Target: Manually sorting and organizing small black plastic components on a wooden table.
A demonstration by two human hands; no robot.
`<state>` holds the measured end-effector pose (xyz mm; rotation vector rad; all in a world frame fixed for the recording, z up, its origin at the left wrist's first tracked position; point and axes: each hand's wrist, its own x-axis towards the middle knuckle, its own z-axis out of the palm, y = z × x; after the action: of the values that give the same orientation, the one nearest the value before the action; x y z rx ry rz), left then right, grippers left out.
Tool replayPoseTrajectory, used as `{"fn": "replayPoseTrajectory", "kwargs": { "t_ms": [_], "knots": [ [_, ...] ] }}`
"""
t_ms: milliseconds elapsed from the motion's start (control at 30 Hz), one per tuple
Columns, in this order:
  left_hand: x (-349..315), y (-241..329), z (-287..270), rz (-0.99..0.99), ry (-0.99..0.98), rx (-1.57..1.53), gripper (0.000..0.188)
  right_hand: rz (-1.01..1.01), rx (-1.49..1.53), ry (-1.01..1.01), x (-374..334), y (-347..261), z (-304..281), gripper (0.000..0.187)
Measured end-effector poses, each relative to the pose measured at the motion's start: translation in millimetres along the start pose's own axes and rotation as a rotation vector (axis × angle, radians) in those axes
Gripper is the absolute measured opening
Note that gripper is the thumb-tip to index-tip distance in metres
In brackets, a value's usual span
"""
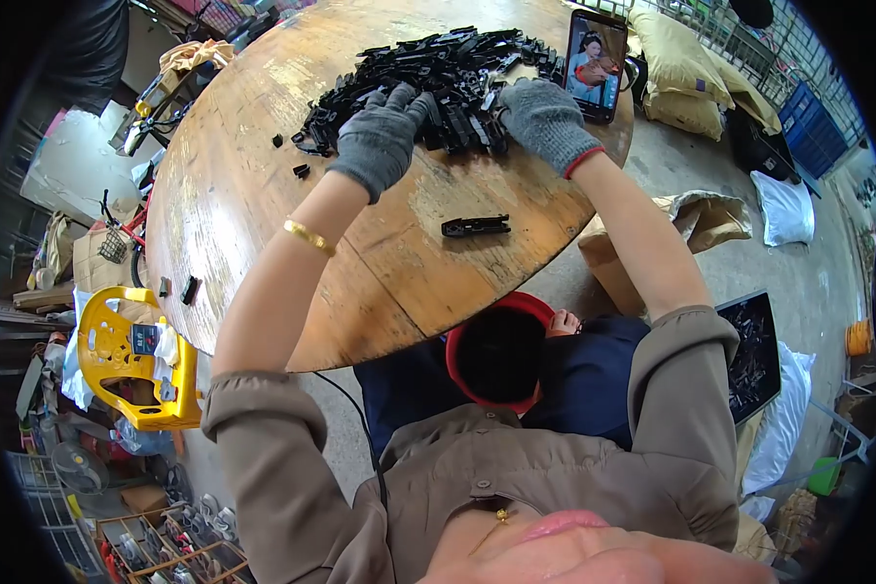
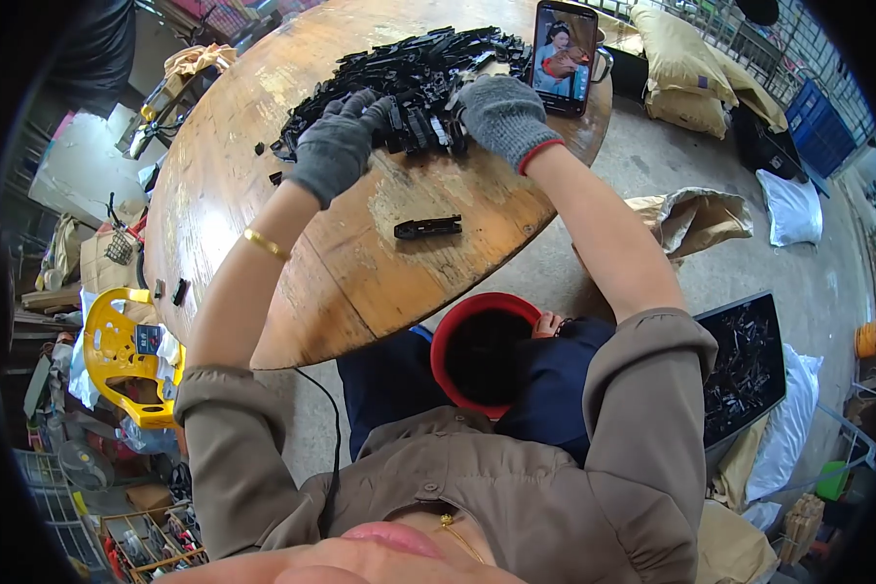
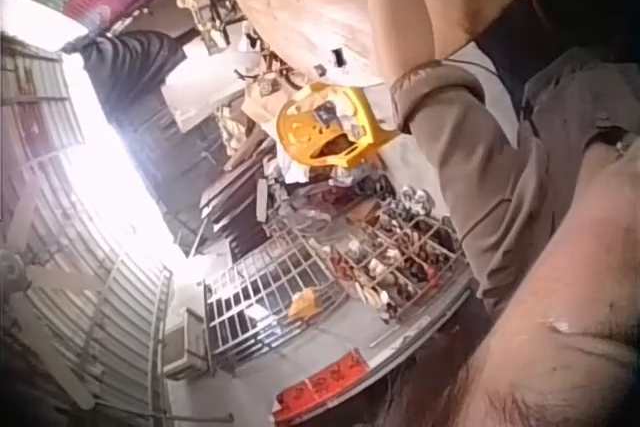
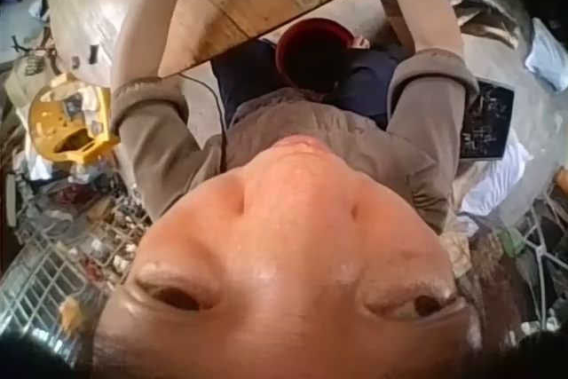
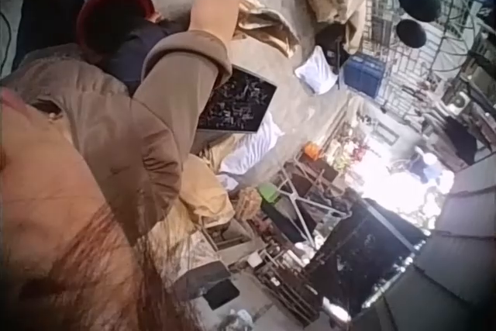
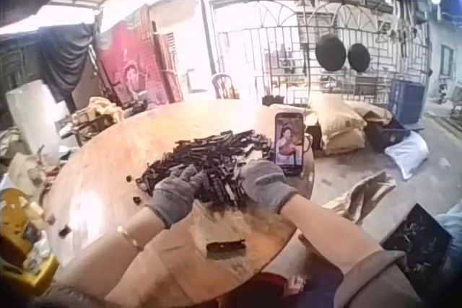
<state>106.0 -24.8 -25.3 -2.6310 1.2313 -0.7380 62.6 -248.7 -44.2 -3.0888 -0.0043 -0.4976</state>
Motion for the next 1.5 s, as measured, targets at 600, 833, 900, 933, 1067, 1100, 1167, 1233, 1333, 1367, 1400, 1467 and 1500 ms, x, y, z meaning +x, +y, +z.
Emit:
{"fn": "replayPoseTrajectory", "kwargs": {
  "t_ms": [600, 833, 900, 933, 1067, 1100, 1167, 1233, 1333, 1367, 1400, 1467, 1500],
  "knots": [
    [-38, 1, -12, -0.005, 0.472, -0.244, 0.020, -0.175, 0.351, 0.103, -84, -4, -26, 0.020],
    [-53, 13, -20, -0.256, 0.162, -0.889, 0.021, -0.138, 0.264, 0.108, -83, 9, -18, 0.015],
    [-58, 14, -20, -0.199, 0.193, -0.972, 0.019, -0.171, 0.289, 0.240, -81, 3, -21, 0.015],
    [-60, 15, -20, -0.137, 0.221, -1.050, 0.017, -0.174, 0.288, 0.238, -81, -1, -20, 0.015],
    [-59, 31, -41, -0.423, 0.102, -1.630, 0.019, -0.173, 0.791, 0.090, -88, -27, -29, 0.013],
    [-59, 28, -45, -0.436, -0.019, -1.733, 0.023, -0.199, 0.697, -0.012, -89, -34, -34, 0.012],
    [-61, 25, -44, -0.445, -0.146, -1.831, 0.026, -0.283, 0.581, 0.102, -84, -42, -24, 0.012],
    [-61, 23, -38, -0.426, -0.254, -1.988, 0.028, -0.285, 0.527, 0.210, -75, -44, -17, 0.010],
    [-62, 29, -46, -0.501, -0.255, -1.895, 0.028, -0.146, 0.913, 0.171, -73, -42, -21, 0.012],
    [-62, 29, -50, -0.502, -0.253, -1.895, 0.028, -0.032, 1.173, 0.117, -74, -43, -25, 0.014],
    [-62, 29, -55, -0.422, -0.308, -1.830, 0.029, 0.030, 1.321, 0.092, -78, -45, -30, 0.022],
    [-65, 30, -58, -0.323, -0.413, -1.779, 0.033, 0.170, 1.368, -0.040, -83, -46, -49, 0.025],
    [-67, 33, -61, -0.328, -0.414, -1.780, 0.033, 0.312, 1.409, -0.173, -84, -47, -55, 0.027]
  ]
}}
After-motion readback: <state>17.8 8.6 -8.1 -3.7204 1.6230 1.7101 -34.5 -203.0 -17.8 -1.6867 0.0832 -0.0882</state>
